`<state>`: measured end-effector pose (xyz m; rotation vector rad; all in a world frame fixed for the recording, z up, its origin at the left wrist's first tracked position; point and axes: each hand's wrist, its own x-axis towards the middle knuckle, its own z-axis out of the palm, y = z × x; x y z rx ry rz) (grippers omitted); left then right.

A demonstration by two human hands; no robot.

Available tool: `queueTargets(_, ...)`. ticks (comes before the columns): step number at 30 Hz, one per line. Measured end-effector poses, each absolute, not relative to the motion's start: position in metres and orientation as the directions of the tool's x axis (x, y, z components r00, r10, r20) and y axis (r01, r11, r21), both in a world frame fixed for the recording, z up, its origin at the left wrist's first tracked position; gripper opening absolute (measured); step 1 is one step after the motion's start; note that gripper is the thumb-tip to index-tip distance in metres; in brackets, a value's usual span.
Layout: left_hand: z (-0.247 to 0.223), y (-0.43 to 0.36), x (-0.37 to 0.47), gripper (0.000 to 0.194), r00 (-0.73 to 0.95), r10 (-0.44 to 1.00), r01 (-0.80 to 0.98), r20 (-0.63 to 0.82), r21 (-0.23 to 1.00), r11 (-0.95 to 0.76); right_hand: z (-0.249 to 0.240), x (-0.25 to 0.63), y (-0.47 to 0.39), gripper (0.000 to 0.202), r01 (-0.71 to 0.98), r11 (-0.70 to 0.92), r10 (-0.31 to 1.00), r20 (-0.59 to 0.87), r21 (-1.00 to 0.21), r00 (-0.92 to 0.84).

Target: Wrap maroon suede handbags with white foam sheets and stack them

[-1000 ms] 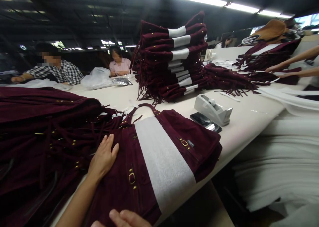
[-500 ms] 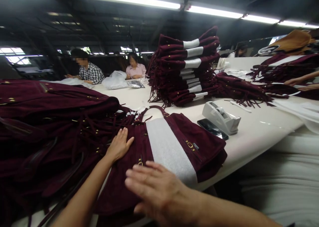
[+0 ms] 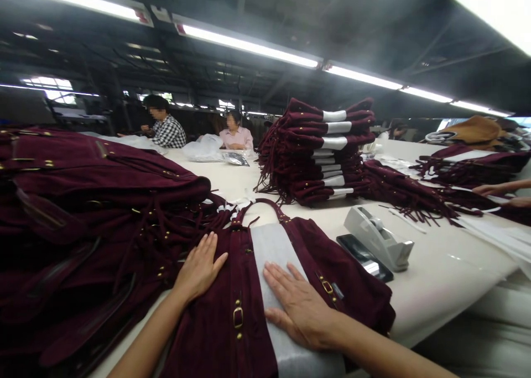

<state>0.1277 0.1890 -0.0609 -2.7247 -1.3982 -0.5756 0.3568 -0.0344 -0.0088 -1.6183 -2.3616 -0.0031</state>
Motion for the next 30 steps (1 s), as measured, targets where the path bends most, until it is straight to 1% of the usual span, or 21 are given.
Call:
queueTargets(4, -0.062, 0.191, 0.128, 0.075, 0.52, 0.799, 0.803, 0.301, 0.146, -0.578, 0.022, 0.361, -0.015, 0.061, 0.892, 0.437, 0.881, 0.256, -0.12, -0.397)
queueTargets(7, -0.063, 0.192, 0.128, 0.075, 0.507, 0.807, 0.808, 0.303, 0.159, -0.567, 0.033, 0.363, 0.016, 0.066, 0.92, 0.365, 0.912, 0.251, -0.14, -0.324)
queueTargets(9, -0.063, 0.191, 0.129, 0.073, 0.505, 0.801, 0.8, 0.32, 0.175, -0.574, 0.026, 0.363, 0.036, 0.068, 0.938, 0.299, 0.945, 0.189, -0.178, -0.265)
queueTargets(12, -0.062, 0.189, 0.129, 0.069, 0.501, 0.795, 0.791, 0.343, 0.191, -0.581, 0.002, 0.364, 0.055, 0.066, 0.93, 0.28, 0.96, 0.086, -0.236, -0.267)
queueTargets(15, -0.059, 0.186, 0.13, 0.068, 0.501, 0.801, 0.797, 0.328, 0.187, -0.574, -0.012, 0.366, 0.058, 0.066, 0.921, 0.286, 0.958, 0.075, -0.266, -0.276)
queueTargets(20, -0.051, 0.181, 0.13, 0.071, 0.509, 0.817, 0.806, 0.271, 0.185, -0.563, -0.004, 0.359, 0.039, 0.07, 0.923, 0.234, 0.97, 0.011, -0.306, -0.243)
queueTargets(23, -0.047, 0.179, 0.13, 0.072, 0.51, 0.817, 0.804, 0.268, 0.19, -0.564, 0.003, 0.35, 0.015, 0.072, 0.912, 0.259, 0.961, -0.011, -0.319, -0.276)
queueTargets(26, -0.045, 0.179, 0.129, 0.073, 0.521, 0.812, 0.8, 0.262, 0.181, -0.571, 0.007, 0.344, -0.015, 0.071, 0.899, 0.3, 0.95, 0.016, -0.321, -0.311)
queueTargets(30, -0.046, 0.181, 0.129, 0.073, 0.536, 0.808, 0.8, 0.245, 0.161, -0.579, 0.006, 0.344, -0.054, 0.064, 0.896, 0.31, 0.95, 0.075, -0.318, -0.302)
